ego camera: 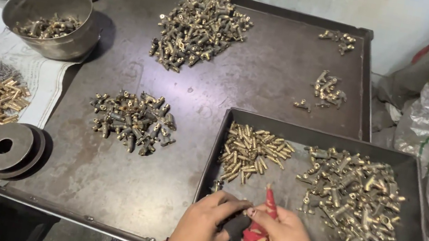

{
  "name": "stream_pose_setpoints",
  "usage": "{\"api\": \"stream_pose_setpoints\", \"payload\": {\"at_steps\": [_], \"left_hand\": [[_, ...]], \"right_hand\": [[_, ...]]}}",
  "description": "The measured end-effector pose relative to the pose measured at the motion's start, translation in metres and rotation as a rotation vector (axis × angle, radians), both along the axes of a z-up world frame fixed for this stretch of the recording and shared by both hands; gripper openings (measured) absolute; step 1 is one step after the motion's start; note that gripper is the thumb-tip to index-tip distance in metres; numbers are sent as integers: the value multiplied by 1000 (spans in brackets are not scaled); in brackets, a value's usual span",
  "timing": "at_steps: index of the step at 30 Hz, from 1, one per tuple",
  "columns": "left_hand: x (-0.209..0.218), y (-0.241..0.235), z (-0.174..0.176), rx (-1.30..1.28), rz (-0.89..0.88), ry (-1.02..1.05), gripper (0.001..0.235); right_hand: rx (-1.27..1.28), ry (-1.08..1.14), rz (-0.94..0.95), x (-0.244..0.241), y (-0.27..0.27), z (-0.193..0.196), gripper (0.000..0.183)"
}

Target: Sorting and inspecting small brass metal fittings on a fabrication table.

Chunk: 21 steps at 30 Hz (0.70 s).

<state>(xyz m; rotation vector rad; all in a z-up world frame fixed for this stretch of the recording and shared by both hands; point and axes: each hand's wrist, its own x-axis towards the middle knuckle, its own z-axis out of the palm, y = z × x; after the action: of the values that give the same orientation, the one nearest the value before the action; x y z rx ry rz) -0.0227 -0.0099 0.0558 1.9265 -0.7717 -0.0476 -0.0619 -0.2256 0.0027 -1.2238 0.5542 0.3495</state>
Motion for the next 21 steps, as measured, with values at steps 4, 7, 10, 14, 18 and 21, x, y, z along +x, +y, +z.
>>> {"api": "stream_pose_setpoints", "payload": {"at_steps": [4,7,10,14,18,21], "left_hand": [[-5,3,-13,-19,24,-9,43],[3,9,-36,-100,109,100,38],[6,12,-33,-539,64,1011,35],[-5,11,-7,-639,26,1215,23],[-21,25,-48,-759,-131,1252,25],[-24,31,-73,-685,-36,1224,22]], "right_hand": [[-131,-18,85,-9,-1,4,19],[-288,-83,69,-9,-6,11,21],[-347,-290,-132,-12,8,30,23],[-601,-915,-4,-18,36,55,25],[-977,-1148,280,-14,34,53,38],[-851,-917,375,-21,30,13,34]]}}
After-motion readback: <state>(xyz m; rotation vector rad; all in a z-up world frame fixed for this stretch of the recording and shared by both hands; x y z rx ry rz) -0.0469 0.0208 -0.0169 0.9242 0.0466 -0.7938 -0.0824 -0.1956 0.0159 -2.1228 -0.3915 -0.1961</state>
